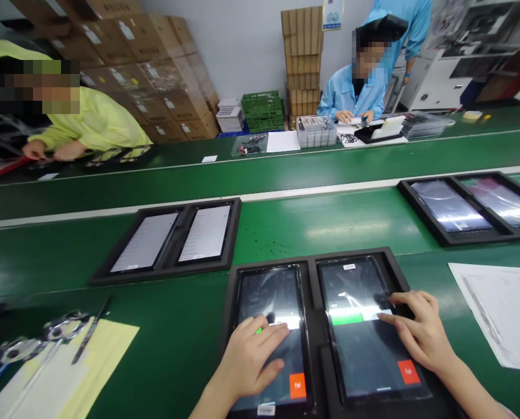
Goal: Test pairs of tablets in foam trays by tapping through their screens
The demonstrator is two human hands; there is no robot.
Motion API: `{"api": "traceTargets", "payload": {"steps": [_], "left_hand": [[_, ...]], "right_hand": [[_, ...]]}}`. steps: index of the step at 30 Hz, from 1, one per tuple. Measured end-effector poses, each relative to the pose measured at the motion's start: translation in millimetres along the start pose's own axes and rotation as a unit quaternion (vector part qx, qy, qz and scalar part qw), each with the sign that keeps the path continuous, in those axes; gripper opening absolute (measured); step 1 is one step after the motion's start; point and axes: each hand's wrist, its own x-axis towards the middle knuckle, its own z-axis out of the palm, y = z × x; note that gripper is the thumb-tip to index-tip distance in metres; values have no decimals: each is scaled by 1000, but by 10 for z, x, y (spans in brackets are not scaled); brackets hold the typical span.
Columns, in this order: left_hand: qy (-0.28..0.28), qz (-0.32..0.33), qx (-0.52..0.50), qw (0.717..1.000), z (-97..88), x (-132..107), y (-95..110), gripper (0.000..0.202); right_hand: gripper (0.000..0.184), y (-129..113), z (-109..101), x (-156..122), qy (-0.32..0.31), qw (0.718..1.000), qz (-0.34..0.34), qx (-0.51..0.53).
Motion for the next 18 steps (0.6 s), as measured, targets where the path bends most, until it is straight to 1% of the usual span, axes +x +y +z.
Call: {"api": "traceTargets", "payload": {"steps": [1,2,4,5,6,8,9,11,12,13,15,16,18], "left_hand": [[-1,4,5,1000,-19,3,9,49],[9,9,8,1000,-45,-9,17,48],[61,8,10,998,-108,-92,29,51],[92,-7,17,996,-141,-159,32,52],[116,-36,32,992,-171,-239,33,51],[133,-122,92,979,-208,-409,30,43],[131,-165,129,969,-210,-488,26,39],[118,-233,191,946,-175,-612,18,37],[106,-257,212,937,-142,-651,17,38],[93,-273,227,930,-105,-675,20,39],[66,-295,250,920,-35,-675,49,40],[54,-295,261,918,-12,-653,75,40],[34,-263,273,925,0,-567,138,39]], "right_hand": [[37,2,-17,15,3,1000,0,-11],[37,7,-41,25,15,1000,5,-23],[39,30,-106,23,59,997,33,-48],[41,43,-141,12,73,994,53,-57],[43,52,-172,-1,76,993,72,-61],[45,34,-214,-16,34,995,84,-47],[44,-2,-220,-9,-1,997,70,-34],[39,-135,-198,41,-77,997,17,-6],[36,-222,-173,80,-114,993,-15,5],[37,-313,-141,124,-149,988,-44,14],[48,-469,-78,203,-196,976,-86,30],[53,-516,-56,231,-210,972,-96,34],[52,-521,-45,255,-226,968,-104,38]]}}
